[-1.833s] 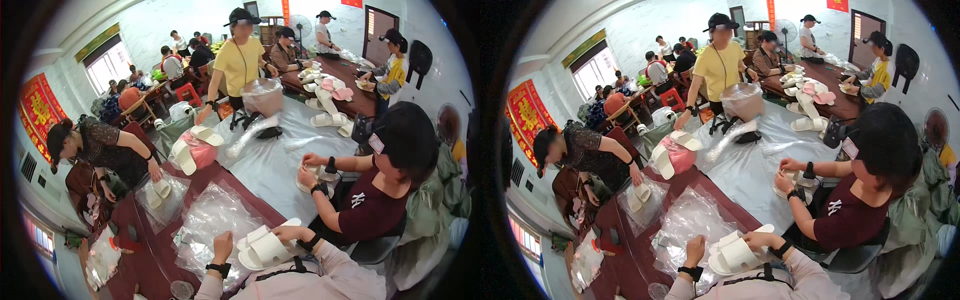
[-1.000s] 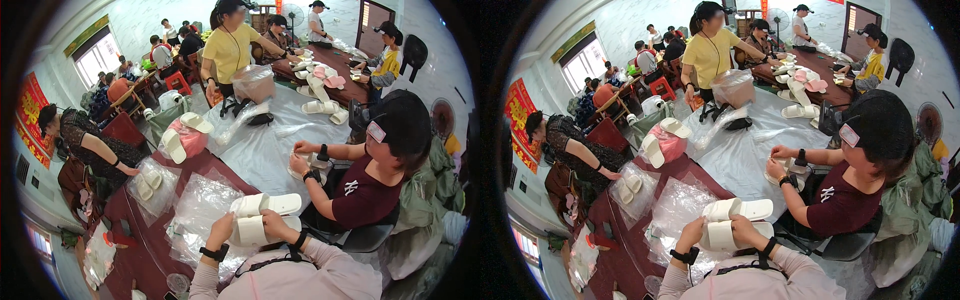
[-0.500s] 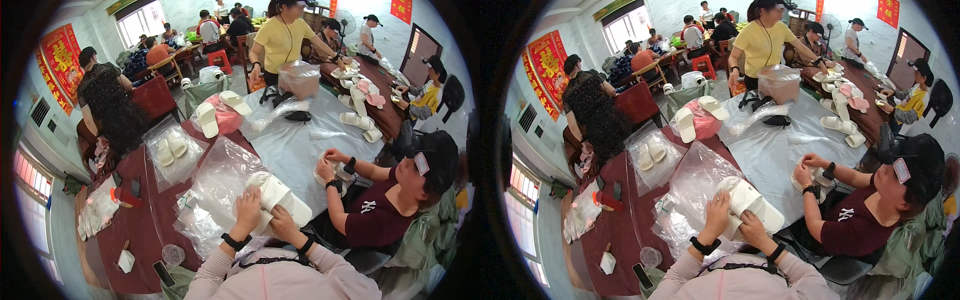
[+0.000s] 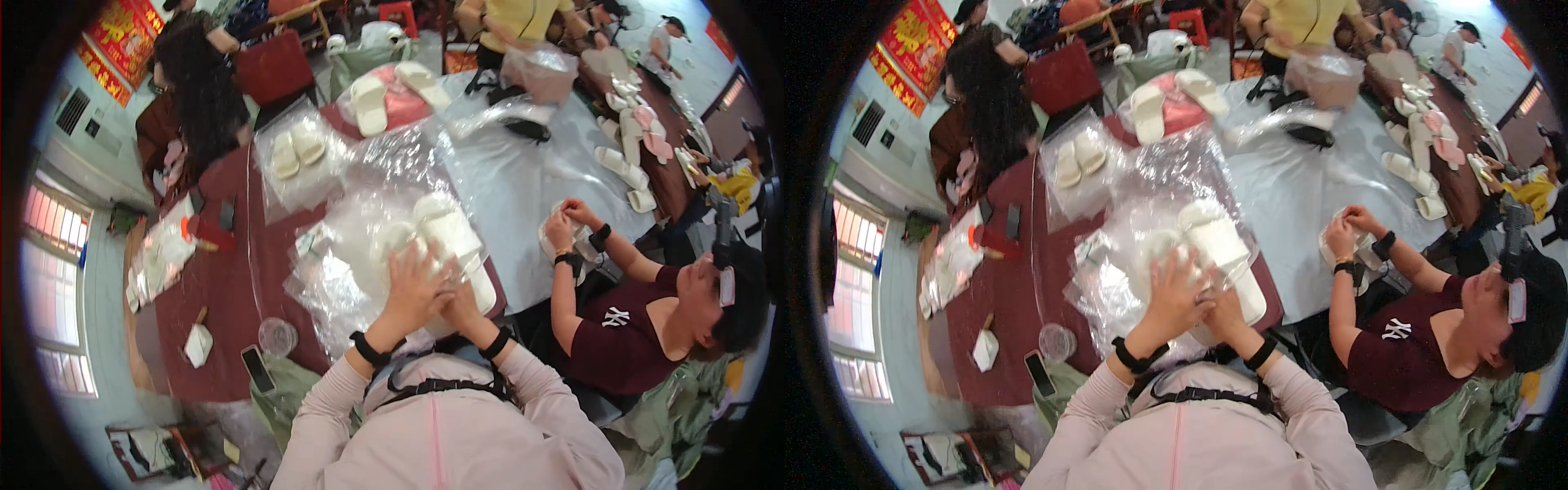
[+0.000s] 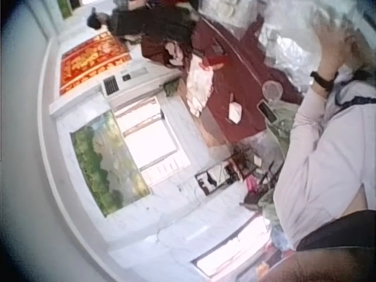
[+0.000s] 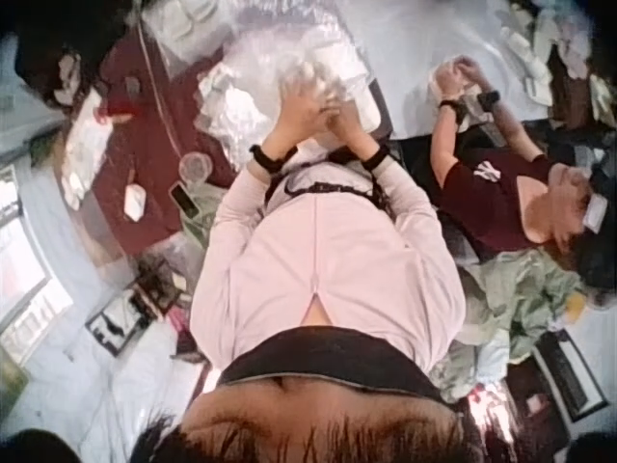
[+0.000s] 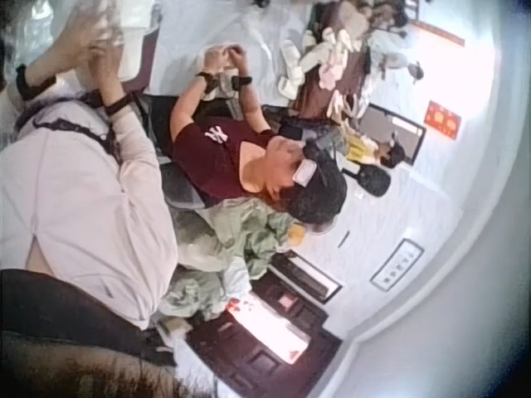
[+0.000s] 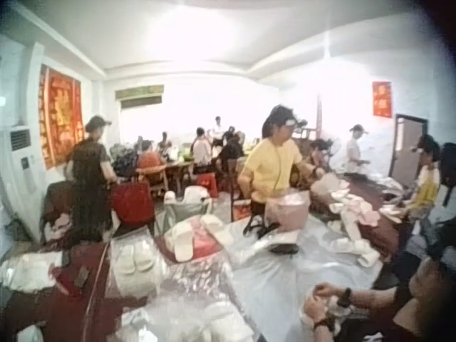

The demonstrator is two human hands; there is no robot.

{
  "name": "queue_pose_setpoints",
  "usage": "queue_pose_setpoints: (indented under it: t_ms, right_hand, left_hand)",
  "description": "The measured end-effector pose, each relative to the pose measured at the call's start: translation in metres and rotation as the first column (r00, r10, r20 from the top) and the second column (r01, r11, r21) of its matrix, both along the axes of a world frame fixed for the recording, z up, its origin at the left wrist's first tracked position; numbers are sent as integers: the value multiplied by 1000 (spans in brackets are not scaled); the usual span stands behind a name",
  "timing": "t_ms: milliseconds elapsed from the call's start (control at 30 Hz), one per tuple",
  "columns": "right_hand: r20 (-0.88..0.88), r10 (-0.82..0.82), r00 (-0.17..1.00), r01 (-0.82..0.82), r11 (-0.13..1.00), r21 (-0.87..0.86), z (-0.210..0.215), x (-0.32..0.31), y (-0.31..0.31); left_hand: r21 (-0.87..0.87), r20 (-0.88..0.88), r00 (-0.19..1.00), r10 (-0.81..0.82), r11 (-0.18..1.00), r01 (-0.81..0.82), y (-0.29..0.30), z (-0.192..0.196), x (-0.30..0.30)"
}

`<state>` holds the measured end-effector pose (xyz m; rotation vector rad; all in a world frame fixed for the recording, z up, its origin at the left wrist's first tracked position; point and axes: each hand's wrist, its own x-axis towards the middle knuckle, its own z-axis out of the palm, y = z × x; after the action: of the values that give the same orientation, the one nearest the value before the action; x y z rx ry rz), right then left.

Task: Packaging white slippers into clear plastic bags.

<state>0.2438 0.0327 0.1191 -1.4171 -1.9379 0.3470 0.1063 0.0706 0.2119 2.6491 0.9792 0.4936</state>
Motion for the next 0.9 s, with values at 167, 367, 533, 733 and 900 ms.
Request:
queue_pose_setpoints:
  t_ms: [167,367,533,733,900]
  right_hand:
    - [131,-112,985,110,994,30,24,-16,6]
    - [136,-145,980,138,989,62,-20,-34,21]
    - [114,-142,983,149,987,-52,-6,-45,43]
    - [4,-203,979,203,978,-46,14,-59,46]
    - [397,-37,917,91,989,-117,-1,-73,46]
  left_hand:
    - [-3,100,965,244,970,-245,11,-28,-35]
    - [-82,-57,973,224,970,-228,-19,-25,-30]
    - [-187,-29,975,222,957,-224,-46,-27,-34]
    - [-414,138,739,659,716,-562,-37,-47,-56]
    - [-642,132,793,595,660,-389,-46,-52,-56]
